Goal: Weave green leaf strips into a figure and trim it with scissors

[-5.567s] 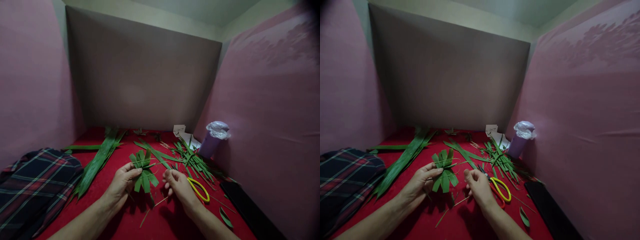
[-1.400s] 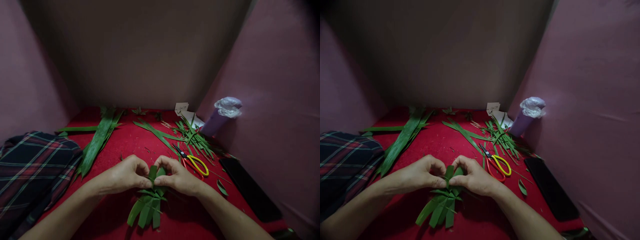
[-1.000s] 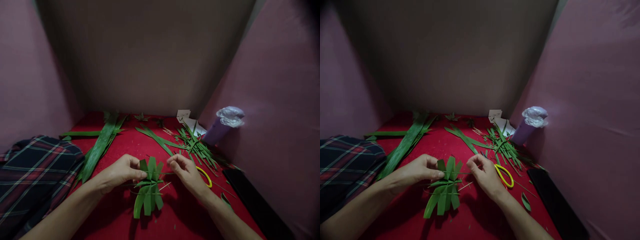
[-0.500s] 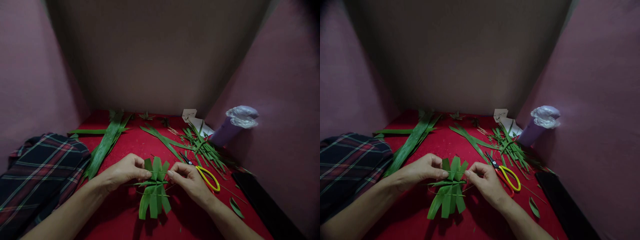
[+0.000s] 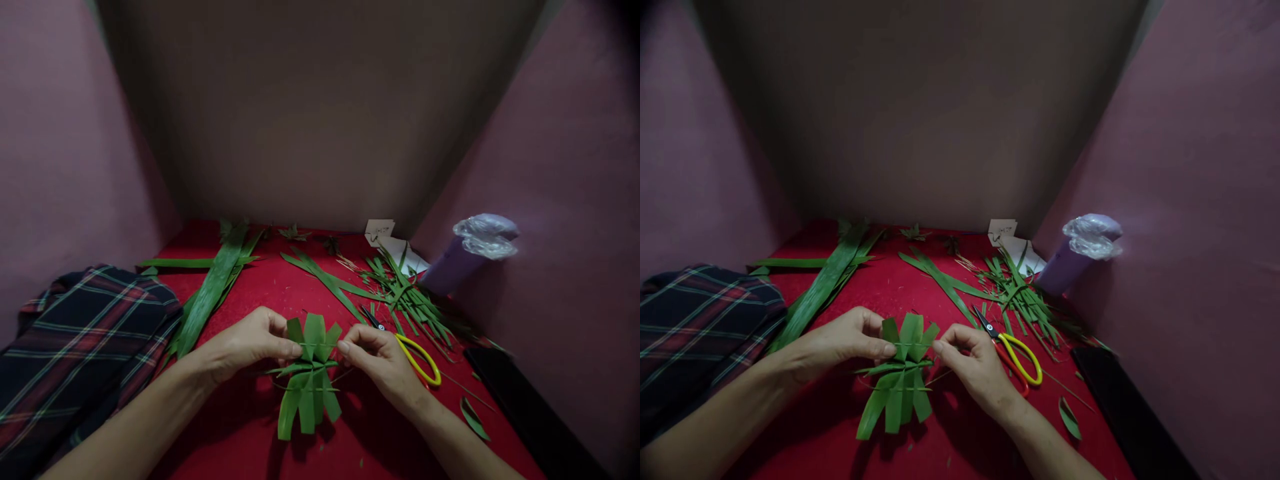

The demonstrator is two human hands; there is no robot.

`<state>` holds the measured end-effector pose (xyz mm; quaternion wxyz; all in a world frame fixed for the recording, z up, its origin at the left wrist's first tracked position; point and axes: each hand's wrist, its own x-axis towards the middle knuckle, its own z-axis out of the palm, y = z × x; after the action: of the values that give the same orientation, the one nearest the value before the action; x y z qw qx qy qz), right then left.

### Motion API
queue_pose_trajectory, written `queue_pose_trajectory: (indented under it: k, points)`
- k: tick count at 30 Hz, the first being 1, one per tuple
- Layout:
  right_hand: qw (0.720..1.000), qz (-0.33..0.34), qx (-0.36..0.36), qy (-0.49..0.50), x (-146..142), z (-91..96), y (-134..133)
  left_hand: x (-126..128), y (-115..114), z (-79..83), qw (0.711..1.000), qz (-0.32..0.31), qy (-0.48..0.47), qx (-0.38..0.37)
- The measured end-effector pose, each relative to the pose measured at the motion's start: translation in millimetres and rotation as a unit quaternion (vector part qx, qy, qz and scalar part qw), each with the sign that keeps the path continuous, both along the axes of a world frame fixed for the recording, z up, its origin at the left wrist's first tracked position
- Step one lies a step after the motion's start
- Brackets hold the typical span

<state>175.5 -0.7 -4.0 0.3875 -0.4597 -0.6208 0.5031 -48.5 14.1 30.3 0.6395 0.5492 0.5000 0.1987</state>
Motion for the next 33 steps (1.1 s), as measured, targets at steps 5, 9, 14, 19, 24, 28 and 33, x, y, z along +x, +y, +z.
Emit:
queue_pose_trajectory:
  k: [5,9,14,19,24,28,33]
  points:
    - [1.0,0.013,0.016,0.005,1,1.9,1,-2,1,-1.3,0.998,-0.039,-0.051,-0.006]
    - [0.999,0.026,0.001,0.031,-1,-0.2,1,3,1,-5.5,0.996,-0.015,-0.081,0.016]
    - [0.999,0.033,-0.007,0.041,-1,-4.0,0,13,-3,-10.2,0.994,0.0,-0.106,0.015]
    - [0.999,0.035,-0.007,0.038,0,-5.5,0,19,-3,-15.2,0.993,0.027,-0.113,0.031]
    - [0.999,0.038,-0.011,0.033,-2,-5.5,0,22,-4,-13.1,0.994,0.018,-0.107,0.022]
    - [0.999,0.037,-0.009,0.034,-3,-4.2,0,22,-6,-13.9,0.995,0.02,-0.093,0.002]
    - [0.998,0.026,-0.01,0.047,-3,-5.2,2,16,-5,-19.9,0.996,0.023,-0.081,0.01]
